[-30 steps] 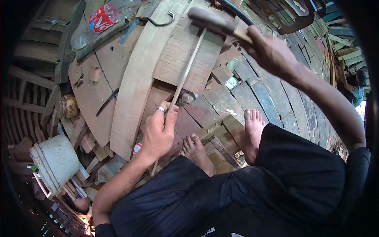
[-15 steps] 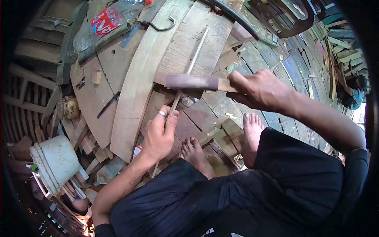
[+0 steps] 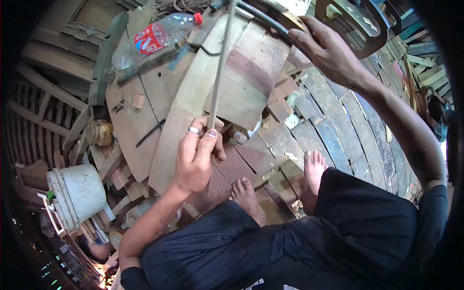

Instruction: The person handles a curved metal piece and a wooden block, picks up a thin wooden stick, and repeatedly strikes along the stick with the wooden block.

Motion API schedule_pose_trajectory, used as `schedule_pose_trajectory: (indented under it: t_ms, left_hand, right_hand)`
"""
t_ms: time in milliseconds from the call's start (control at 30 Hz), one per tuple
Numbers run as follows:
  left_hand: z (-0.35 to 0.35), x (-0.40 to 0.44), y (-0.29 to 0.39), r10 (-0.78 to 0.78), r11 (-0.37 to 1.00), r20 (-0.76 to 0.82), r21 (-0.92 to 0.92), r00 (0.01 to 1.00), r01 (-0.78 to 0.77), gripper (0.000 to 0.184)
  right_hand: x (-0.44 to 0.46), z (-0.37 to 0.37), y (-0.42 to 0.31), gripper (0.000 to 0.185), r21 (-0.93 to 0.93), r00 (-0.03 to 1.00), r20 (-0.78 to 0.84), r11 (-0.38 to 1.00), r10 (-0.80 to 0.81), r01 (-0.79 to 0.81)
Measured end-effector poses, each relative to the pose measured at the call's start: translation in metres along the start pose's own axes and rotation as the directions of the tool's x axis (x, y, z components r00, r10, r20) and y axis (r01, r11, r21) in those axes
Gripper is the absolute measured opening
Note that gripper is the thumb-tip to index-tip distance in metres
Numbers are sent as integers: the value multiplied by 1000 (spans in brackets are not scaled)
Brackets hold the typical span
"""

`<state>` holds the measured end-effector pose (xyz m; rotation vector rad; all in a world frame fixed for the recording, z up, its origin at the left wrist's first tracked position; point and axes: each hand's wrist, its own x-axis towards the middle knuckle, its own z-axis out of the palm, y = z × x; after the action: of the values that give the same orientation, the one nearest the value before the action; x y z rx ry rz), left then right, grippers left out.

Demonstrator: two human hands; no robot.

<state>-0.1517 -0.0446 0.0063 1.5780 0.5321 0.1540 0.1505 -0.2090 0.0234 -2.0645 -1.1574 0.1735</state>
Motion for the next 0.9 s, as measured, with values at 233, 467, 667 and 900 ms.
schedule_pose_trajectory:
  t_ms: [233,467,667,900]
  left_hand:
    - [12,-1,-9,-33,999,169,2,985,33,25]
    - [14,-7,-20,46,968,206,231,977,-94,28]
    - [15,-5,-32,6,979,184,201,983,-44,29]
    - [15,-3,-40,-9,991,213,130,977,-19,35]
  right_hand:
    - [-15,42,3,39,-55,970,73,970,-233,238]
    - [-7,13,-19,41,177,975,185,980,-123,90]
    - [5,-17,-52,38,666,976,216,736,-40,-117]
    - [1,-15,-61,31,721,969,248,668,-2,-183]
